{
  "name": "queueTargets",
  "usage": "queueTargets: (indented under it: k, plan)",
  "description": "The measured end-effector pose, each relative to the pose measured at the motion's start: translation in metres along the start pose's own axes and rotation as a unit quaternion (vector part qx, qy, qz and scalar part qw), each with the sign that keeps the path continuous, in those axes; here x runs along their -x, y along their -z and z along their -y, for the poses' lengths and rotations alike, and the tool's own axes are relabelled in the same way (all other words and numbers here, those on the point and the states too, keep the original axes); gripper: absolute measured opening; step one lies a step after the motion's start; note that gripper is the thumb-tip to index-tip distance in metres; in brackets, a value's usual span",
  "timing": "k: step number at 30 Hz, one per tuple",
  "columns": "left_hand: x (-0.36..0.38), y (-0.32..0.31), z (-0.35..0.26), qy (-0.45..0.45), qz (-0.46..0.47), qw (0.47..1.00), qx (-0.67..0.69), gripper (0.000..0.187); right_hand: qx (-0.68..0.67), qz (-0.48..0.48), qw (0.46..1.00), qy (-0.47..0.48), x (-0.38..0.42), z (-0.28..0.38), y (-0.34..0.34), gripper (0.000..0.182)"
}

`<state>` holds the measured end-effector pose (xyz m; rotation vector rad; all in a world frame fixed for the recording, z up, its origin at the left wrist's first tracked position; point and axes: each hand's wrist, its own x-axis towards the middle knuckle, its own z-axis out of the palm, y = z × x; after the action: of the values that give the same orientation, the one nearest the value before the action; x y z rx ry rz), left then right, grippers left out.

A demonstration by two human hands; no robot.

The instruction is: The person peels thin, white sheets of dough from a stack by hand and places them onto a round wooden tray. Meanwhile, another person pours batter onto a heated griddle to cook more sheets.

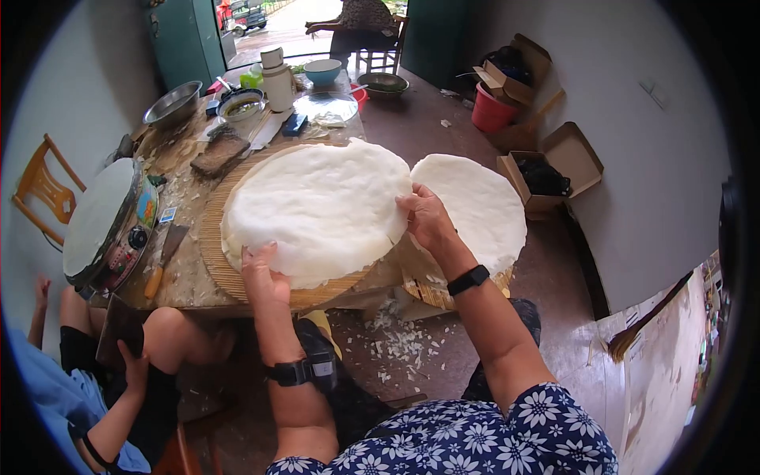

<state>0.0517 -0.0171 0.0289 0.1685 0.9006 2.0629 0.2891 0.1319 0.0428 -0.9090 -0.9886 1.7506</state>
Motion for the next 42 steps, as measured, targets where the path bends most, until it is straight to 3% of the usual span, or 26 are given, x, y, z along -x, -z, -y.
queueTargets:
  k: [8, 9, 16, 20, 26, 29, 36, 39, 40, 42]
  plan:
    - [0.019, -0.053, 0.047, -0.024, 0.122, 0.992, -0.012, 0.060, 0.013, -0.030, 0.998, 0.058, 0.027, 0.056, 0.060, 0.036]
    - [0.028, -0.067, 0.055, -0.003, 0.133, 0.991, 0.010, 0.054, 0.013, -0.035, 0.996, 0.084, 0.030, 0.063, 0.076, 0.037]
    - [0.056, -0.118, 0.145, 0.073, 0.253, 0.965, 0.005, 0.054, -0.033, -0.119, 0.982, 0.145, 0.061, 0.098, 0.190, 0.035]
    - [0.059, -0.118, 0.194, 0.134, 0.225, 0.962, -0.077, 0.048, -0.047, -0.167, 0.977, 0.125, 0.055, 0.090, 0.243, 0.032]
    - [0.050, -0.111, 0.229, 0.222, 0.133, 0.928, -0.266, 0.038, -0.026, -0.225, 0.970, 0.090, 0.020, 0.058, 0.296, 0.031]
    - [0.055, -0.120, 0.223, 0.222, 0.133, 0.918, -0.301, 0.032, 0.007, -0.245, 0.966, 0.084, 0.011, 0.049, 0.310, 0.030]
    - [0.050, -0.110, 0.220, 0.258, 0.127, 0.931, -0.226, 0.025, 0.115, -0.269, 0.955, 0.054, 0.009, 0.057, 0.305, 0.031]
    - [0.050, -0.110, 0.221, 0.237, 0.117, 0.916, -0.301, 0.015, 0.397, -0.356, 0.843, 0.068, 0.006, 0.056, 0.304, 0.047]
    - [0.050, -0.111, 0.221, 0.244, 0.125, 0.913, -0.302, 0.015, 0.397, -0.366, 0.839, 0.067, 0.008, 0.057, 0.300, 0.047]
    - [0.048, -0.110, 0.220, 0.217, 0.123, 0.906, -0.341, 0.014, 0.488, -0.405, 0.769, 0.081, 0.012, 0.058, 0.292, 0.047]
